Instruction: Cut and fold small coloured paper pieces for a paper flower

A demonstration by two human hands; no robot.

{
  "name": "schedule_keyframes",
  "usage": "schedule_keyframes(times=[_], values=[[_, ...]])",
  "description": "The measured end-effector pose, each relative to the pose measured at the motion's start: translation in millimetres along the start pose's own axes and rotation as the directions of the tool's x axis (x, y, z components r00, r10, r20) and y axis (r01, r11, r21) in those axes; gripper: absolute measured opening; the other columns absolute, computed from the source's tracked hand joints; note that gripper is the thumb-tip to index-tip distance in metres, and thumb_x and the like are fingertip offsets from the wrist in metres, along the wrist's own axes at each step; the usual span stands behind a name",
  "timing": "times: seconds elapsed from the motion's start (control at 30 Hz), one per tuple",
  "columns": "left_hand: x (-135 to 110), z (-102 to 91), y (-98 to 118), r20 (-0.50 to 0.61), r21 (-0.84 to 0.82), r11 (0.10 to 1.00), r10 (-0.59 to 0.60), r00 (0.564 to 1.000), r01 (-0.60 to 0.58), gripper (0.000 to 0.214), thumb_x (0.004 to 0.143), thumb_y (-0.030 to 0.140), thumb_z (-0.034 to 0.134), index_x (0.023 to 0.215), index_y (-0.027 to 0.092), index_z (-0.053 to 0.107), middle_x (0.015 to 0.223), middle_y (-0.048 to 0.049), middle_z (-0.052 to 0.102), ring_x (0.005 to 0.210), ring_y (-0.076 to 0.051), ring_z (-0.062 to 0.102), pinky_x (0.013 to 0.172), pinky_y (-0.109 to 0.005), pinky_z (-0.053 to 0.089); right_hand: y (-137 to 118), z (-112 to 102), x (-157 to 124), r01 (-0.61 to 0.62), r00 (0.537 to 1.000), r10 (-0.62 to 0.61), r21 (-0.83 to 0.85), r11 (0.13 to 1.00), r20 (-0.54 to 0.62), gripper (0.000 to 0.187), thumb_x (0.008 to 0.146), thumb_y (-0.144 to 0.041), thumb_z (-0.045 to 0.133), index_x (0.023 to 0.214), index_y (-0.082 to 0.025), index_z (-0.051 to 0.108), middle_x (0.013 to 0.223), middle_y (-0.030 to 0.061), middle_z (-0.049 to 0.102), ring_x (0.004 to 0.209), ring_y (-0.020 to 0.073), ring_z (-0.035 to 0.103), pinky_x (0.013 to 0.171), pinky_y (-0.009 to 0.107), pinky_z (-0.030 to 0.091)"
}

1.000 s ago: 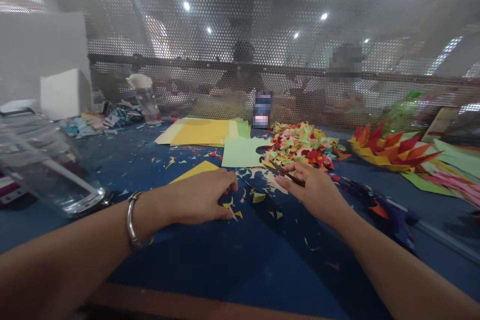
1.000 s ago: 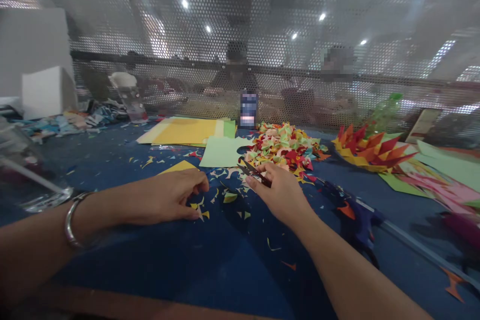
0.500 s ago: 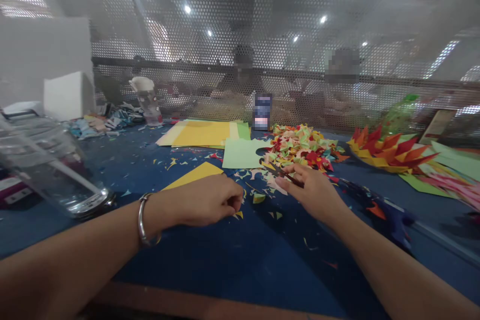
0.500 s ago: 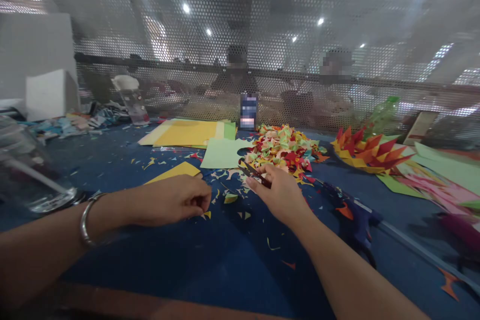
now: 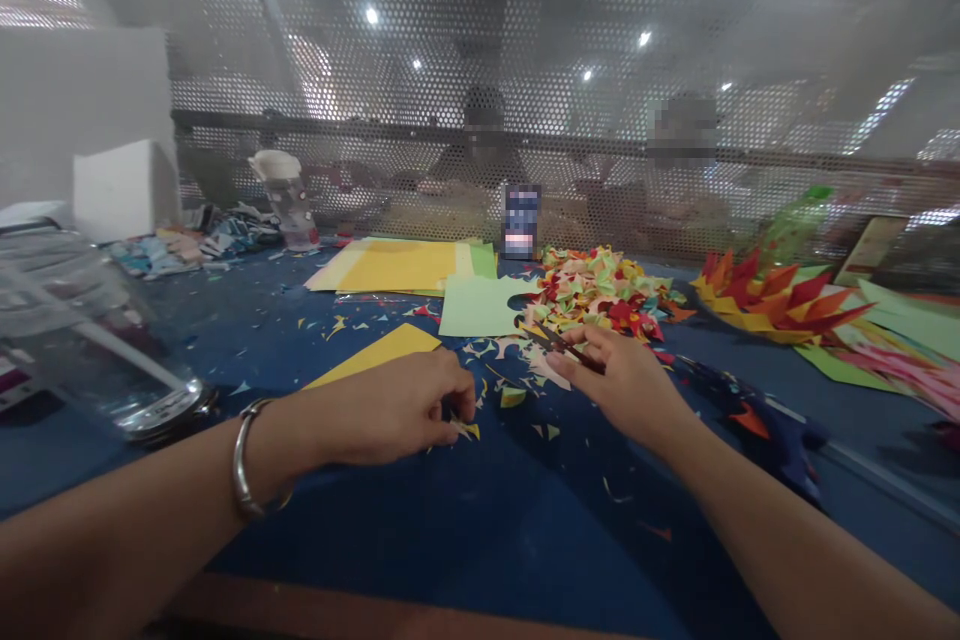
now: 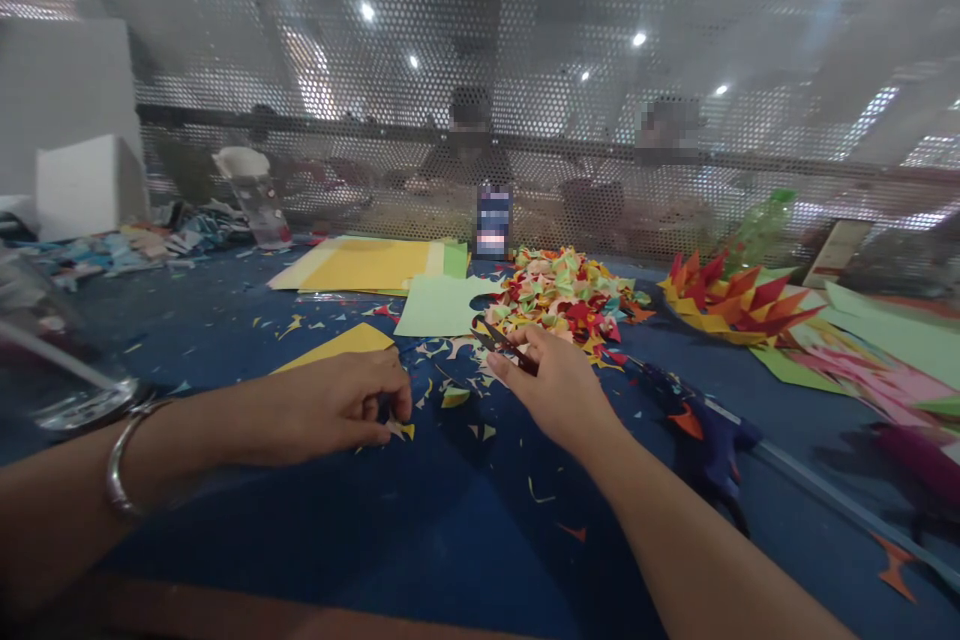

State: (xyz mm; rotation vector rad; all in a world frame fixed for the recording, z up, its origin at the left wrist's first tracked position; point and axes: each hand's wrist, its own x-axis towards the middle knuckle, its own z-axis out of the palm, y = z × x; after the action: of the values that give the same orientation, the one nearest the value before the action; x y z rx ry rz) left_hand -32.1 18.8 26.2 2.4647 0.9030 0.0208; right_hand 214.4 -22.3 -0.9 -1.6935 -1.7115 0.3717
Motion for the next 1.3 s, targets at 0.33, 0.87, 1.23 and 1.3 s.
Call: schedule_keyframes(times=[0.33,0.87,1.23,1.3], values=[[-2.8,5.8,0.2,-0.033,0.012,1.0,0.025,0.999,-0.025,0.021,0.08,0.023,0.048,0.101,0.022,0.053,0.081,-0.002,0.058,0.07,-0.015,0.052,0.057,-0.024,0.035,-1.7,1.8,-0.3,0.019,1.0,-0.019,-0.031,0.999,0.007,0.025,0.08,-0.043,0.056,0.088,-0.019,0.058,0.053,-0.003,0.05,0.05,0.0146,0.047,0.048,0.027,0.028],[7.0,-4.6,5.7,0.103,0.08,0.988,0.123,0.987,-0.132,0.008,0.081,0.018,0.049,0.079,0.02,0.057,0.081,-0.0022,0.061,0.077,-0.017,0.052,0.066,-0.027,0.036,0.9,-0.2,0.0,0.028,1.0,-0.029,-0.019,0.999,-0.01,0.026,0.079,-0.043,0.057,0.088,-0.019,0.058,0.059,0.0003,0.058,0.054,0.0163,0.053,0.05,0.028,0.034],[36.8,-31.7,-2.4,-0.191,0.11,0.989,0.12,0.974,-0.1,0.011,0.083,0.024,0.047,0.086,0.017,0.056,0.084,-0.0039,0.062,0.072,-0.015,0.054,0.063,-0.026,0.037,2.2,-1.5,3.1,-0.001,0.998,0.005,0.061,0.998,-0.057,0.031,0.08,-0.046,0.057,0.093,-0.018,0.06,0.076,0.0058,0.068,0.067,0.0209,0.063,0.062,0.032,0.044],[63.0,-36.9,-4.6,-0.217,0.126,0.988,0.114,0.97,-0.088,0.012,0.079,0.022,0.051,0.084,0.016,0.059,0.08,-0.0051,0.064,0.069,-0.016,0.055,0.061,-0.027,0.038,5.8,-3.1,4.7,-0.001,0.993,0.012,0.088,0.996,-0.121,0.032,0.08,-0.047,0.057,0.094,-0.018,0.059,0.076,0.0054,0.068,0.069,0.0212,0.063,0.062,0.031,0.044]])
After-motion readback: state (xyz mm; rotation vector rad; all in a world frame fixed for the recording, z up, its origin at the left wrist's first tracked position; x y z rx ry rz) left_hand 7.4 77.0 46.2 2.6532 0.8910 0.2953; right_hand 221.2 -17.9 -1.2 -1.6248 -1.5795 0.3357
